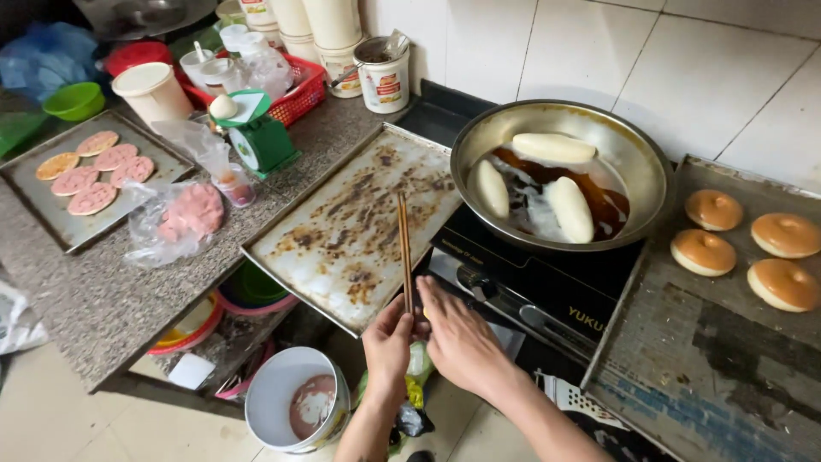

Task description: Frying donuts in a pan and preparing dough for further frying.

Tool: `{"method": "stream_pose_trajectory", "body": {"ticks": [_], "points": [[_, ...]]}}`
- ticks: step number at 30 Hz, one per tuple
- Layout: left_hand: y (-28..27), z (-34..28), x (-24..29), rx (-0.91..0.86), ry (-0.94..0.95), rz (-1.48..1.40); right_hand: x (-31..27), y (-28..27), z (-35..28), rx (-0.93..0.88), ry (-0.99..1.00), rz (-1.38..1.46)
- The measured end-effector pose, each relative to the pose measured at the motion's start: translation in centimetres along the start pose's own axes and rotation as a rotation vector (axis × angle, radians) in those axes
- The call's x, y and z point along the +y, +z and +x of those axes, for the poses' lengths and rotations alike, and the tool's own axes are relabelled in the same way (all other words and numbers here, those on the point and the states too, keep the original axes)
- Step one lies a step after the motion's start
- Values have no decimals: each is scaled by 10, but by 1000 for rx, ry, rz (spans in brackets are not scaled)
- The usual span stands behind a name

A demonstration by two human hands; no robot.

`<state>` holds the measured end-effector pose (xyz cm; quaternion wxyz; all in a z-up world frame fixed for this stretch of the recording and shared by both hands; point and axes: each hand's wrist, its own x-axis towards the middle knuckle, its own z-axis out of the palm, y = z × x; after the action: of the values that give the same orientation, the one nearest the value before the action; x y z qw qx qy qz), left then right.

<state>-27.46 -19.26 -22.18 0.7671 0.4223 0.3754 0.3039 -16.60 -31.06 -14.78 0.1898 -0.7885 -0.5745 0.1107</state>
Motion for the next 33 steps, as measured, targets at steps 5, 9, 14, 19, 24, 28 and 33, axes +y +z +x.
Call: {"method": "stream_pose_trajectory", "body": {"ticks": [5, 9, 14, 19, 24, 28, 33], "points": [[1, 88, -64, -91, -109, -53, 22, -45, -34, 228, 99, 117], [27, 145, -110, -179, -197, -124, 42, -63, -76, 529, 241, 196], [61, 175, -130, -177, -252, -69, 56, -67, -118, 597, 474, 263], [71, 168, -120, -188, -258, -21, 52, -59, -135, 617, 618, 280], [31, 148, -107, -182, -217, 24, 46, -52, -118, 645, 585, 375], [-63, 124, -63, -77, -145, 16, 46, -41, -87, 646, 391, 462], [-209, 20, 27, 208, 135, 20, 14, -23, -35, 542, 195, 646]]}}
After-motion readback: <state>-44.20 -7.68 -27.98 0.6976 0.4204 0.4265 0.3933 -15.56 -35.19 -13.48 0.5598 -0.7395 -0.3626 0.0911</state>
